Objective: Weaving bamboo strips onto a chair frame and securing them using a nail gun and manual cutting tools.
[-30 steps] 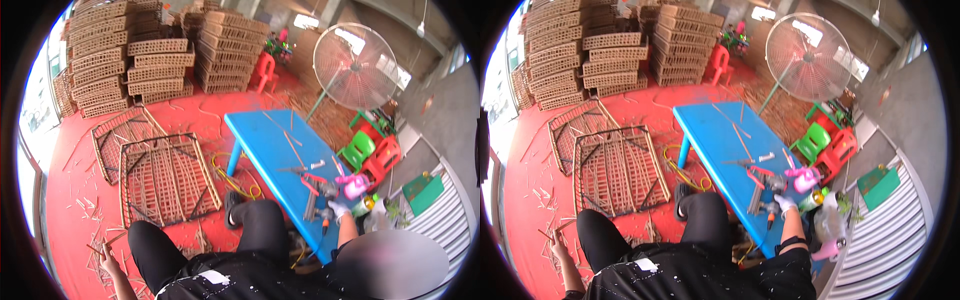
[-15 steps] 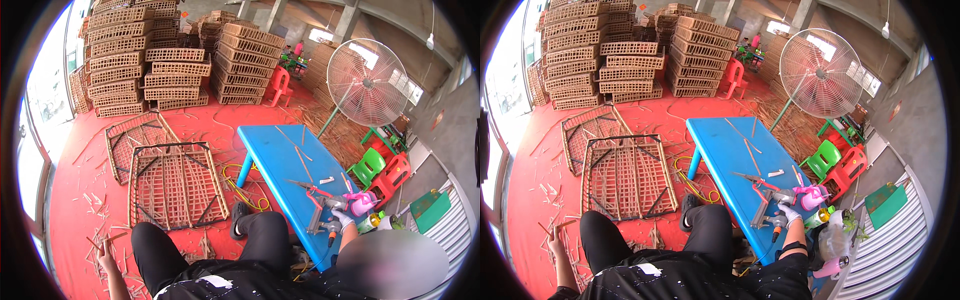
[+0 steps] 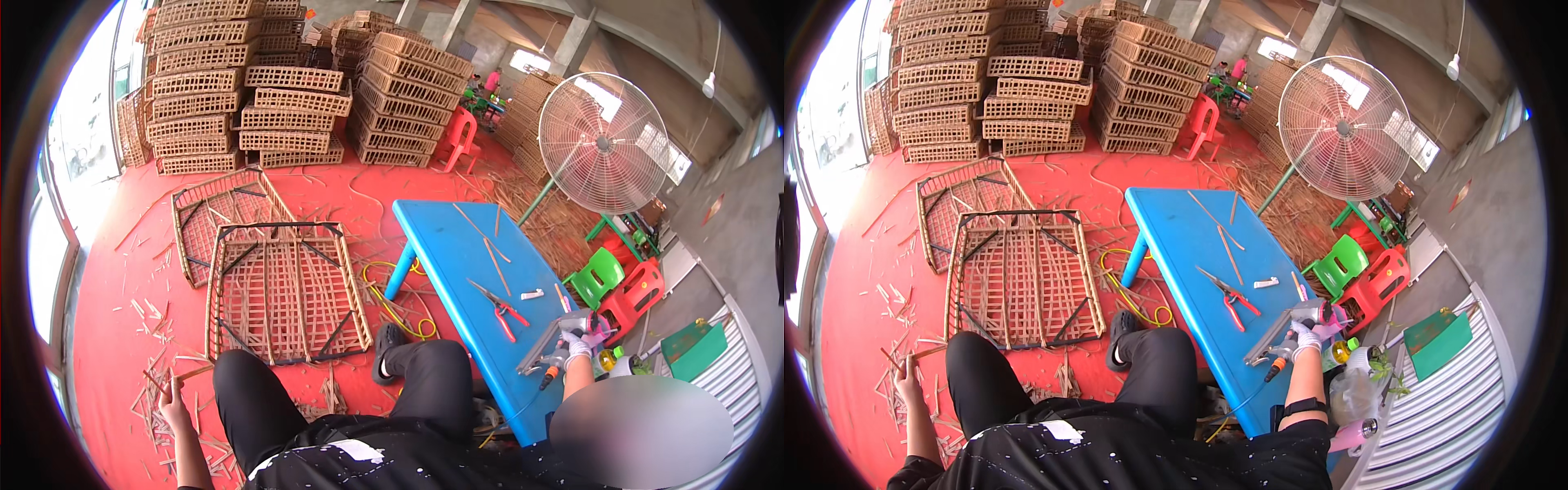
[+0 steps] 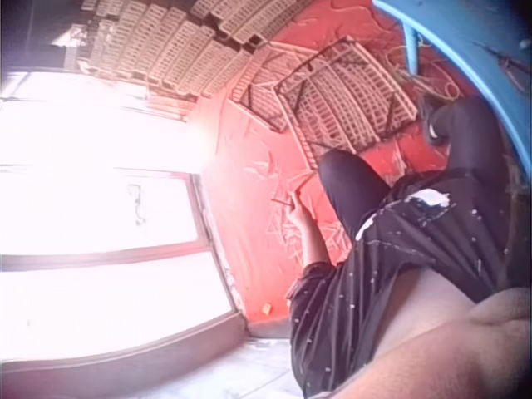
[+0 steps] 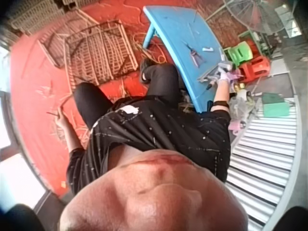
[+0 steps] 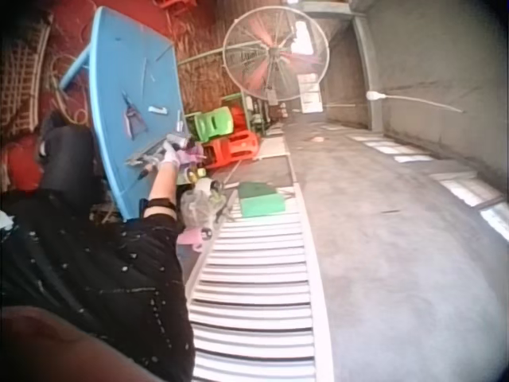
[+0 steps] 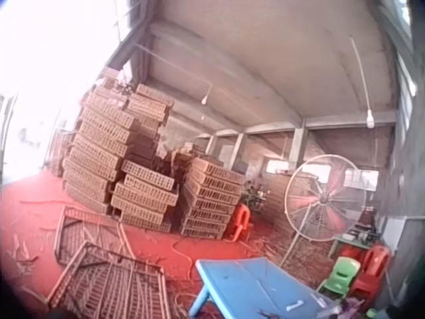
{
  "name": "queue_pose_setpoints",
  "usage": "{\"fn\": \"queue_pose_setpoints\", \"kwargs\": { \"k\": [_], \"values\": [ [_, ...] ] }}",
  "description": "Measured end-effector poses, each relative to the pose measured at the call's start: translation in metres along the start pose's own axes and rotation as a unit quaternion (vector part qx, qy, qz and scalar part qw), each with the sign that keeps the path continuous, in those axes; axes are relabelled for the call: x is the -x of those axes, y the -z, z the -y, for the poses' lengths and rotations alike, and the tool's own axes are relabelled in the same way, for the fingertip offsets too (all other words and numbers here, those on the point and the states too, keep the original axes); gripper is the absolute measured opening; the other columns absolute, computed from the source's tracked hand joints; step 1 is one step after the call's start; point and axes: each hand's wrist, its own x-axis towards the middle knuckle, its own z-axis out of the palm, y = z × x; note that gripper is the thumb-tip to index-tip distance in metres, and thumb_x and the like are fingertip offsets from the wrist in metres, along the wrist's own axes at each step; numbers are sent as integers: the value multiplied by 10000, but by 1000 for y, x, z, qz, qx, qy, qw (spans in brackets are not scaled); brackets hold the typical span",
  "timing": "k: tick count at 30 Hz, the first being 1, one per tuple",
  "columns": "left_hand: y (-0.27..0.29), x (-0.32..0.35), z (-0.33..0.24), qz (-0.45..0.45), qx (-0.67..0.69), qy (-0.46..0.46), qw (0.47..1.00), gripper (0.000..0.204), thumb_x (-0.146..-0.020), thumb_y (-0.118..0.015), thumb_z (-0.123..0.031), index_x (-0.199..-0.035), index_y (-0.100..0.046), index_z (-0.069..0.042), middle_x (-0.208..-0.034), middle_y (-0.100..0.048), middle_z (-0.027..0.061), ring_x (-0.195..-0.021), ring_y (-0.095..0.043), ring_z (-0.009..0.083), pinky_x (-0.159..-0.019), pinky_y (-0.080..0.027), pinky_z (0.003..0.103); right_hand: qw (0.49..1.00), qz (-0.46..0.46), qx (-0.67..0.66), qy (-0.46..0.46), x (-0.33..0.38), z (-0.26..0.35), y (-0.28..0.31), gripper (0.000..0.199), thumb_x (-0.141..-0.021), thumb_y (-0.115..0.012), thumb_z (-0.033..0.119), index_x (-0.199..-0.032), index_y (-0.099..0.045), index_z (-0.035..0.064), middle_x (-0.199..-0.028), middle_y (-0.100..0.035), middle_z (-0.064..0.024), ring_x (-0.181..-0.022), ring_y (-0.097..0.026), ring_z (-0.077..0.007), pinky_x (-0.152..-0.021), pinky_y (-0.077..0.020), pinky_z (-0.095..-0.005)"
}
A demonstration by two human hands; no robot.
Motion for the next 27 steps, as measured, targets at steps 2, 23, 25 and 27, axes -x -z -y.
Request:
{"fn": "queue_pose_setpoints", "kwargs": {
  "k": [2,23,25,27],
  "values": [
    [-1,1,0,-3,20,1,1000,274,-921,-645,-230,-1028,-686,20,-885,-677,44,-834,-598,100,-805,-466,247,989,-71,58,116,8,5,2,189,-786,-747,167,-854,-602,67,-698,-606,-67,-479,-549,-195,-463,-468,-366],
    [34,-9,-14,-52,116,51,991,267,-968,-569,-291,-916,-668,-49,-721,-525,-51,-635,-406,18,-571,-299,198,858,24,-82,507,216,50,-87,158,-847,-709,133,-830,-622,2,-683,-608,-38,-559,-565,-113,-534,-485,-280],
    [53,-11,-10,-37,108,52,992,276,-974,-556,-287,-961,-678,-39,-741,-551,-38,-669,-455,25,-600,-343,203,831,2,-93,548,237,55,-101,160,-857,-700,133,-834,-635,-12,-714,-639,-45,-615,-590,-108,-616,-493,-272],
    [52,-12,-8,-64,60,3,996,285,-977,-551,-277,-1019,-675,-24,-793,-583,-19,-733,-495,45,-669,-387,221,821,8,-84,565,247,63,-106,157,-858,-700,131,-829,-639,-11,-715,-642,-43,-629,-593,-104,-623,-493,-273]
  ]
}}
